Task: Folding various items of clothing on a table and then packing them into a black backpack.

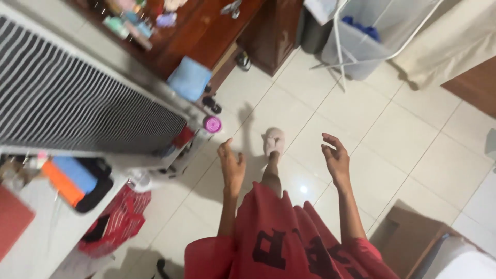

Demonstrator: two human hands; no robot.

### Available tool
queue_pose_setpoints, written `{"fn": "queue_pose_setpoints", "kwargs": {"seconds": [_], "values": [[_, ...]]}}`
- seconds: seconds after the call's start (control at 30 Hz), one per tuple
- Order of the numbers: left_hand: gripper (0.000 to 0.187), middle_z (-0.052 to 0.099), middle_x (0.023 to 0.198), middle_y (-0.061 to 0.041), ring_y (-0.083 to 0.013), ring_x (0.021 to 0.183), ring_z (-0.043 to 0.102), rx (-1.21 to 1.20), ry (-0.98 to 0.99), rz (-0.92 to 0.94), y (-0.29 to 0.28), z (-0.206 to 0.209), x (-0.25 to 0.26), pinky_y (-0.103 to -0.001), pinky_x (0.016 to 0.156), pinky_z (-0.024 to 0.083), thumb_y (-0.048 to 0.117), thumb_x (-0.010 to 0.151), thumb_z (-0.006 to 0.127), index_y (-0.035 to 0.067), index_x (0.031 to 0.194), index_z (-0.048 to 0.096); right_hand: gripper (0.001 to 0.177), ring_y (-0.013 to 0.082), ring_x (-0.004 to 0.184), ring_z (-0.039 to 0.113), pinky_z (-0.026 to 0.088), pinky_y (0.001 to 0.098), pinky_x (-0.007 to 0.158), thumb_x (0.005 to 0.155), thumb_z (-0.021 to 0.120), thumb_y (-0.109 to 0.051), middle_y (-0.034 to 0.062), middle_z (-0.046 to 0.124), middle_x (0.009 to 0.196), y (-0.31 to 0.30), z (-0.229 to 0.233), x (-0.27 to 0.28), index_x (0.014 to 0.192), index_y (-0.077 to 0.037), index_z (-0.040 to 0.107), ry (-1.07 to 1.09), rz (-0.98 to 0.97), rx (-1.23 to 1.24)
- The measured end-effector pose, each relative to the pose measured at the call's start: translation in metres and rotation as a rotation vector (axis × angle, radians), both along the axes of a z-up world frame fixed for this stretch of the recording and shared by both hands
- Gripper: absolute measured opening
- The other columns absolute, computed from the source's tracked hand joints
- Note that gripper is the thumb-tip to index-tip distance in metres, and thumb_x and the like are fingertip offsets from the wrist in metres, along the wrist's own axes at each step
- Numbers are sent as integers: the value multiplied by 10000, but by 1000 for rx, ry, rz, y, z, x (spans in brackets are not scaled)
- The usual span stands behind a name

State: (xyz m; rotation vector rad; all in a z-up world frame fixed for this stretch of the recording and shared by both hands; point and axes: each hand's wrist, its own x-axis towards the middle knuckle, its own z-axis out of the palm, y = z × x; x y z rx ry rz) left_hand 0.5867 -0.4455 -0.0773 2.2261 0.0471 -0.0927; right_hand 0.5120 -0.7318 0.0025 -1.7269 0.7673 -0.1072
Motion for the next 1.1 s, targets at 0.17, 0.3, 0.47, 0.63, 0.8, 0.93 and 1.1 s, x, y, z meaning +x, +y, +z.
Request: {"fn": "queue_pose_setpoints", "kwargs": {"seconds": [0.17, 0.3, 0.47, 0.63, 0.8, 0.93, 1.1], "values": [[611, 395, 1375, -209, -468, 1385, 433, 19, -43, -28, -58, -7, 127, -605, 1118, 418, -1, 910, 575, 79, 1485, 384, 408, 505, 1264, 564, 432, 666, 1059, 981, 557, -34, 285, 598, 1379, -81, -7, 103, 1385, -60, 617, -33, -41, -37], [562, 399, 1396, -237, -458, 1366, 452, 22, -69, -93, -128, 40, 221, -580, 1095, 440, 1, 958, 549, 59, 1493, 385, 411, 483, 1258, 579, 440, 661, 1048, 989, 536, -23, 280, 597, 1375, -127, 30, 180, 1392, -57, 608, -73, -37, -48], [613, 379, 1454, -245, -457, 1410, 414, -6, -19, -207, -231, 70, 304, -590, 1104, 437, 8, 959, 572, 80, 1525, 346, 404, 469, 1233, 598, 439, 651, 1044, 990, 542, -17, 277, 596, 1369, -190, 29, 245, 1388, -43, 607, -105, -91, -20], [588, 428, 1410, -238, -467, 1373, 453, -77, -30, -263, -330, 71, 364, -569, 1073, 476, 5, 961, 578, 70, 1512, 381, 397, 437, 1215, 615, 446, 631, 1041, 998, 546, -32, 258, 601, 1361, -270, 0, 312, 1389, -59, 608, -116, -87, -19], [550, 394, 1438, -216, -411, 1367, 454, -140, -86, -135, -393, 27, 416, -559, 1107, 456, 72, 975, 548, 82, 1500, 384, 292, 398, 1120, 672, 492, 570, 1013, 992, 570, -2, 252, 663, 1215, -376, -64, 410, 1267, -42, 661, -230, 98, -25], [570, 380, 1421, -241, -446, 1361, 430, -168, -94, 7, -430, 23, 422, -592, 1106, 428, 67, 975, 520, 59, 1517, 343, 224, 348, 1085, 678, 503, 529, 998, 1010, 540, 13, 221, 698, 1117, -427, -11, 492, 1173, -49, 680, -269, 310, -28], [536, 335, 1420, -192, -461, 1311, 508, -150, 7, 212, -450, 31, 419, -602, 1078, 499, 82, 942, 549, 118, 1454, 397, 182, 308, 1105, 689, 535, 472, 989, 1070, 543, -17, 186, 715, 1168, -437, 0, 590, 1206, -68, 653, -374, 588, 7]]}}
